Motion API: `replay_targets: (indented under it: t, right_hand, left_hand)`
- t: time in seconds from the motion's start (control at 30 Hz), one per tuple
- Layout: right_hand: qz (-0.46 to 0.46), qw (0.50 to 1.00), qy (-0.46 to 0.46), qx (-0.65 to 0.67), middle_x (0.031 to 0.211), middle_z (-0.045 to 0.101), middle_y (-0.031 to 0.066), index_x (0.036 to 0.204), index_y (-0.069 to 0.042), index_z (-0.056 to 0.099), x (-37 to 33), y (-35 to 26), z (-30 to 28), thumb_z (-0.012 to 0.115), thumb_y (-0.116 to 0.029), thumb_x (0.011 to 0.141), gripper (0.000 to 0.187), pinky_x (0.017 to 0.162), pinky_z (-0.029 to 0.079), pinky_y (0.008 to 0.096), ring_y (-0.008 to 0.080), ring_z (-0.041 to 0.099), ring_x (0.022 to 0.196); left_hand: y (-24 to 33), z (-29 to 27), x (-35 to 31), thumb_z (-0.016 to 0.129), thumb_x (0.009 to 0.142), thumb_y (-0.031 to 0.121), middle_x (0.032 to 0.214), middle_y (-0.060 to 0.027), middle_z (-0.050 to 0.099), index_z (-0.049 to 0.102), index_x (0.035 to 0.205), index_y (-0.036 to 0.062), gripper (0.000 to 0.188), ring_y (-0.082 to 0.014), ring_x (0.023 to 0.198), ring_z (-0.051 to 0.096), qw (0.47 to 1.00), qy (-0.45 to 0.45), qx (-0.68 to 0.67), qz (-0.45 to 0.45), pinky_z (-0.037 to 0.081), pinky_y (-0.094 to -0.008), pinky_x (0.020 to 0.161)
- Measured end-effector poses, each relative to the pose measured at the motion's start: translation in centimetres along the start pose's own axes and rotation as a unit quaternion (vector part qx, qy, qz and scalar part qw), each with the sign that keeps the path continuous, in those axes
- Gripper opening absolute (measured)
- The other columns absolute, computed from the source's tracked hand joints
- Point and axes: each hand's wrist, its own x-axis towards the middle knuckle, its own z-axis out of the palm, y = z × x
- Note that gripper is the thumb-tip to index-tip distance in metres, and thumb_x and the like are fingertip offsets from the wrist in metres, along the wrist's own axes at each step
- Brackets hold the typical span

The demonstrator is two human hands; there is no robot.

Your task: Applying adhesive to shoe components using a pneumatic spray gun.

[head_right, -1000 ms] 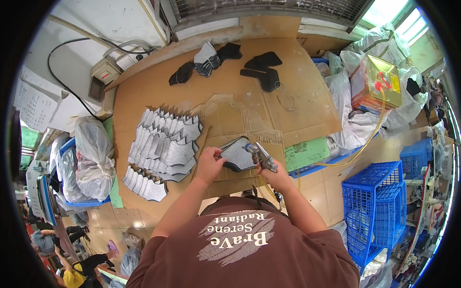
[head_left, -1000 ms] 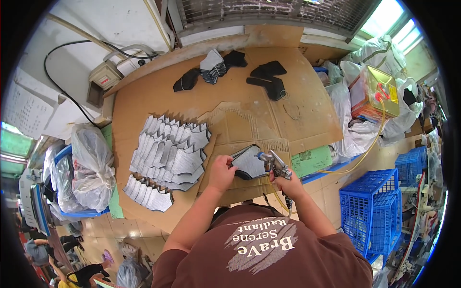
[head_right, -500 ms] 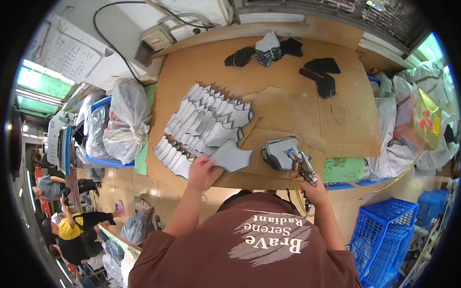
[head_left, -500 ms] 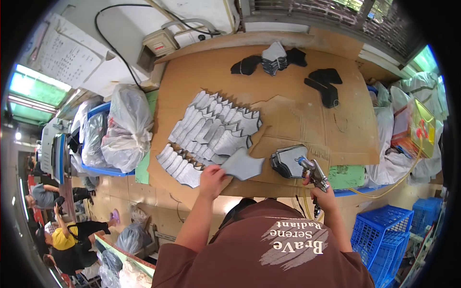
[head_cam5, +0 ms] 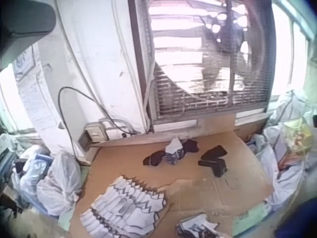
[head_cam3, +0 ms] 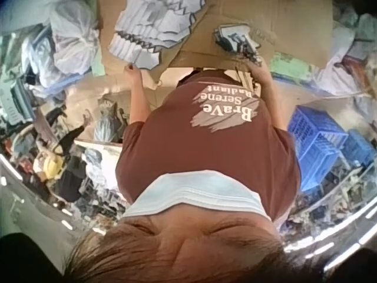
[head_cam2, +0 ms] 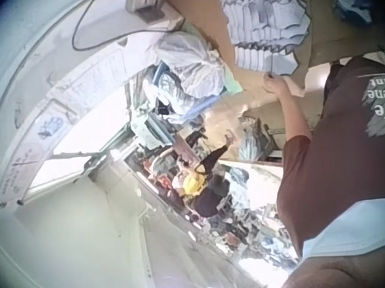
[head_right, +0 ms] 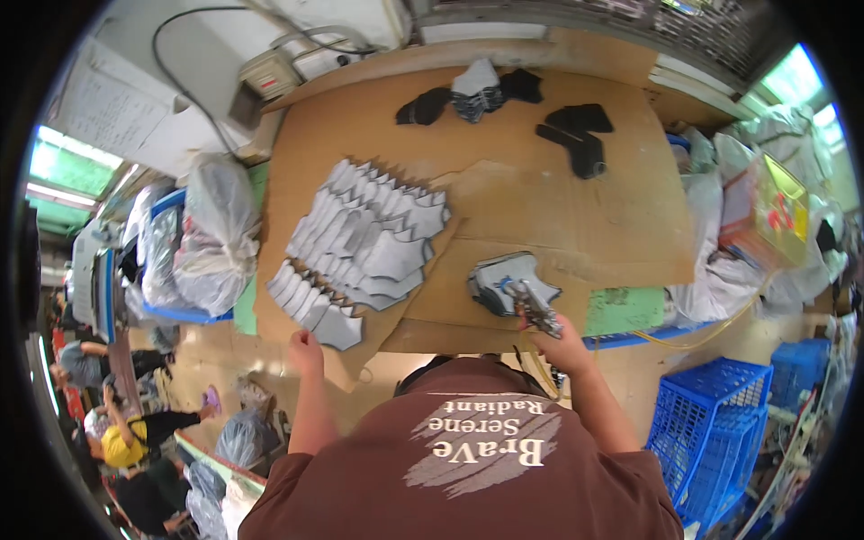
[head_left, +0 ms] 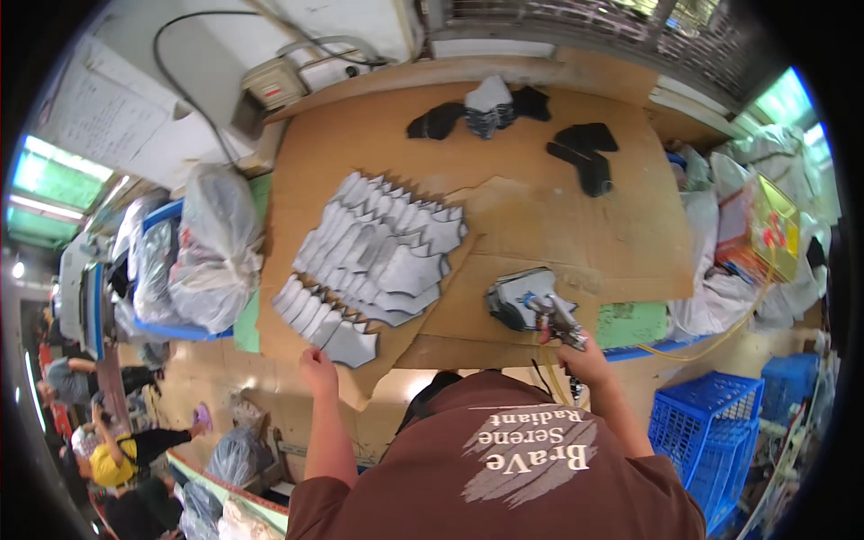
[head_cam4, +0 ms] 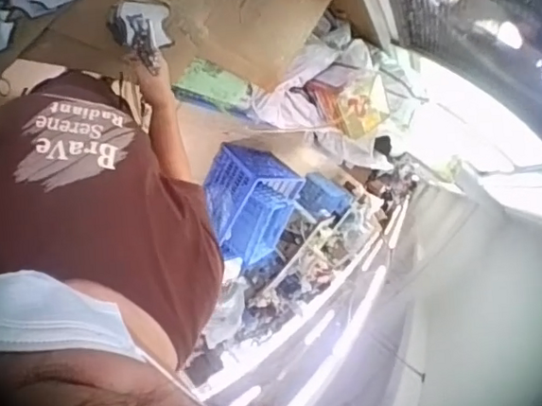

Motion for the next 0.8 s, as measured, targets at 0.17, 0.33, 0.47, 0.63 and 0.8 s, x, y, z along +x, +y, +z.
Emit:
replay_targets:
  t: [0.17, 0.33, 0.47, 0.63, 0.8]
  right_hand:
    - [0.02, 0.999, -0.019, -0.021, 0.077, 0.054, -0.0038, 0.094, -0.007, 0.058, -0.3, -1.1, 0.7, 0.053, -0.005, 0.074, 0.021, 0.055, 0.039, 0.0199, 0.0042, 0.046, 0.062]
    - [-0.008, 0.999, -0.017, 0.027, 0.082, 0.054, -0.0012, 0.097, -0.003, 0.056, -0.2, -1.1, 1.0, 0.051, -0.002, 0.074, 0.024, 0.076, 0.041, 0.0245, 0.0083, 0.05, 0.079]
    - [-0.021, 1.0, -0.006, 0.021, 0.08, 0.054, -0.0009, 0.097, -0.004, 0.056, -0.1, -0.9, 0.6, 0.051, -0.004, 0.075, 0.023, 0.073, 0.041, 0.0236, 0.0087, 0.05, 0.076]
    - [-0.01, 1.0, 0.001, 0.013, 0.078, 0.055, -0.0003, 0.096, -0.004, 0.056, 0.2, -0.6, 0.6, 0.05, -0.006, 0.076, 0.021, 0.071, 0.041, 0.0232, 0.0085, 0.05, 0.074]
    - [-0.013, 0.999, 0.001, 0.038, 0.078, 0.055, 0.0, 0.094, -0.003, 0.056, 0.6, 0.2, 0.1, 0.05, -0.006, 0.076, 0.019, 0.071, 0.041, 0.0227, 0.0083, 0.05, 0.074]
  left_hand:
    - [12.2, 2.2, -2.3, 0.056, 0.079, 0.008, 0.081, -0.0145, 0.059, 0.059, 0.087, 0.0, 0.012, -0.0271, 0.074, 0.058, 0.957, -0.106, -0.216, 0.16, 0.046, -0.0336, 0.067]
    - [23.5, 5.9, -5.9, 0.066, 0.07, 0.012, 0.083, -0.0133, 0.054, 0.057, 0.095, 0.0008, 0.029, -0.0296, 0.077, 0.053, 0.854, -0.261, -0.29, 0.345, 0.043, -0.0355, 0.07]
    - [26.1, 8.0, -6.7, 0.071, 0.065, 0.013, 0.086, -0.0126, 0.053, 0.058, 0.096, 0.0012, 0.036, -0.0298, 0.08, 0.051, 0.835, -0.226, -0.256, 0.43, 0.042, -0.0359, 0.072]
    - [26.7, 8.5, -7.0, 0.073, 0.06, 0.013, 0.083, -0.0117, 0.052, 0.062, 0.093, 0.0016, 0.037, -0.0292, 0.082, 0.05, 0.845, -0.296, -0.249, 0.37, 0.041, -0.0355, 0.073]
    - [27.0, 8.4, -6.9, 0.073, 0.059, 0.011, 0.082, -0.0114, 0.052, 0.062, 0.093, 0.0018, 0.038, -0.0289, 0.081, 0.05, 0.845, -0.275, -0.233, 0.395, 0.041, -0.036, 0.073]
